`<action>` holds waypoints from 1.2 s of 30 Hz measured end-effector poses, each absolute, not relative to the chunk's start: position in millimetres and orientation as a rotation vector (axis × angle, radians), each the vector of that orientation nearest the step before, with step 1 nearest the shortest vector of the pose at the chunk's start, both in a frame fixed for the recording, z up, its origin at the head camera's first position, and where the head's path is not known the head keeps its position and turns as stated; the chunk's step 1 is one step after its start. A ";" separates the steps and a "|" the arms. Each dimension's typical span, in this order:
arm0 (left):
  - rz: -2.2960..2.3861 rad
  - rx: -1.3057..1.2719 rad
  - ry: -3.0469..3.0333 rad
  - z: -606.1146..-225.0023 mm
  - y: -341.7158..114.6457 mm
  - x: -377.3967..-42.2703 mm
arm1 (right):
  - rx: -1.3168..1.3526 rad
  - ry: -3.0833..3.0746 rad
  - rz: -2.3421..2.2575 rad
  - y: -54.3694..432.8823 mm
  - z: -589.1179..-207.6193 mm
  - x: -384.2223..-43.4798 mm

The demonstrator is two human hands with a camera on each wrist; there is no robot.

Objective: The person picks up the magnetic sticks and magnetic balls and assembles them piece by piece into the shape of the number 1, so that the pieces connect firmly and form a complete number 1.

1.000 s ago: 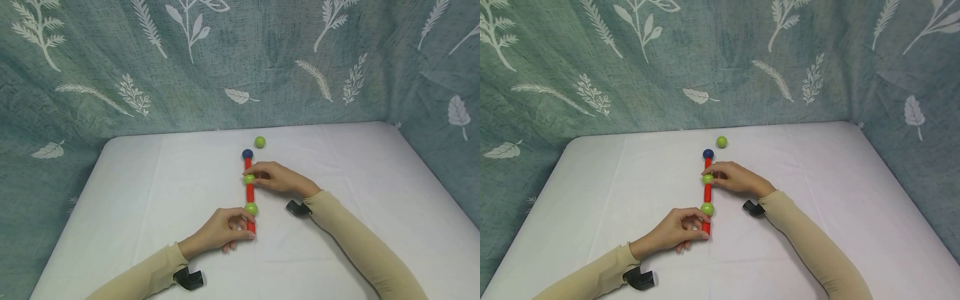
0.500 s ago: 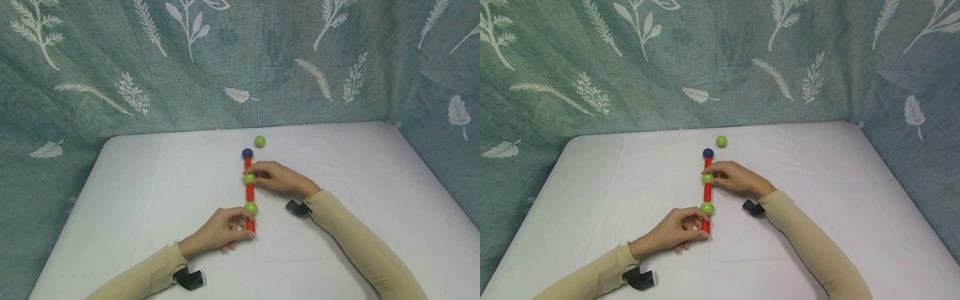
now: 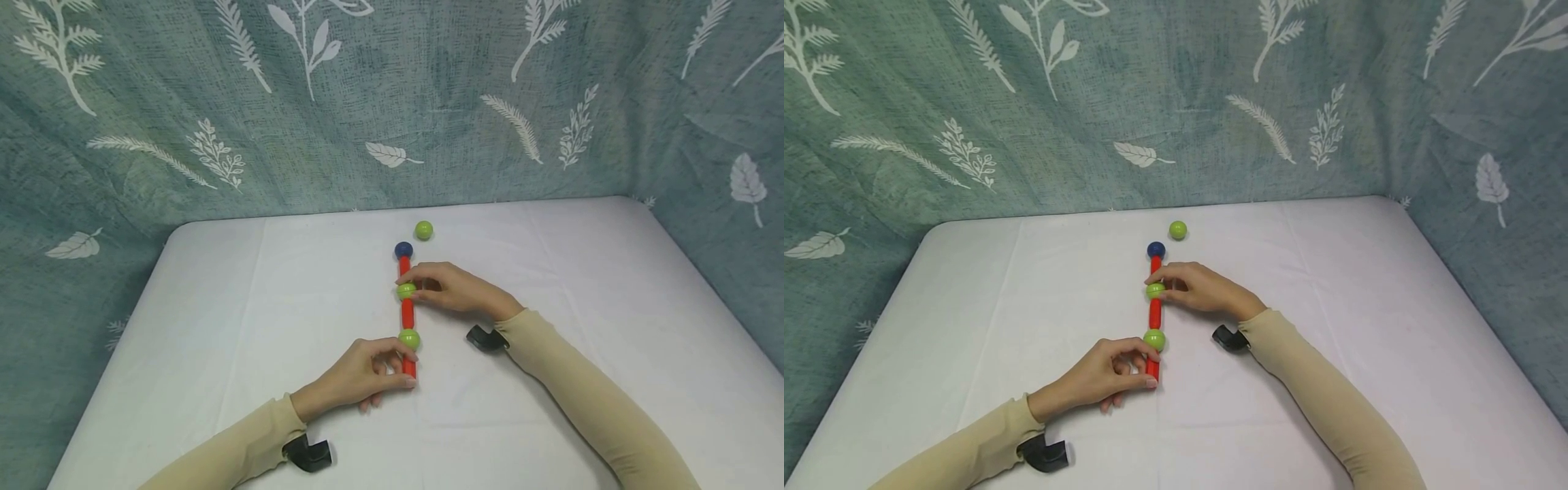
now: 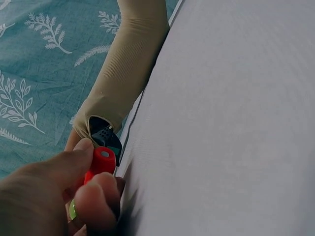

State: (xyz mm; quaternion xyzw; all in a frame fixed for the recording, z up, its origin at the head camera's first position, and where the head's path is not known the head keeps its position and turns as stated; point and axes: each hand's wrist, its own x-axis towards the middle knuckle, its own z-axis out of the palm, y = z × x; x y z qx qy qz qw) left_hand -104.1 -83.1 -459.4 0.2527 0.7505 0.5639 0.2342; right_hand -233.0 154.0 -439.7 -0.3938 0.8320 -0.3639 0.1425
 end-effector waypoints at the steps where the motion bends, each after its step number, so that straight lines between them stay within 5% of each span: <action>1: 1.549 0.698 2.063 -459.5 -83.0 -104.3 | -1.135 2.399 -1.050 154.1 -439.7 -233.3; 36: 1.626 0.742 2.014 -456.7 -88.5 -109.7 | -1.131 2.451 -1.090 154.1 -435.5 -239.3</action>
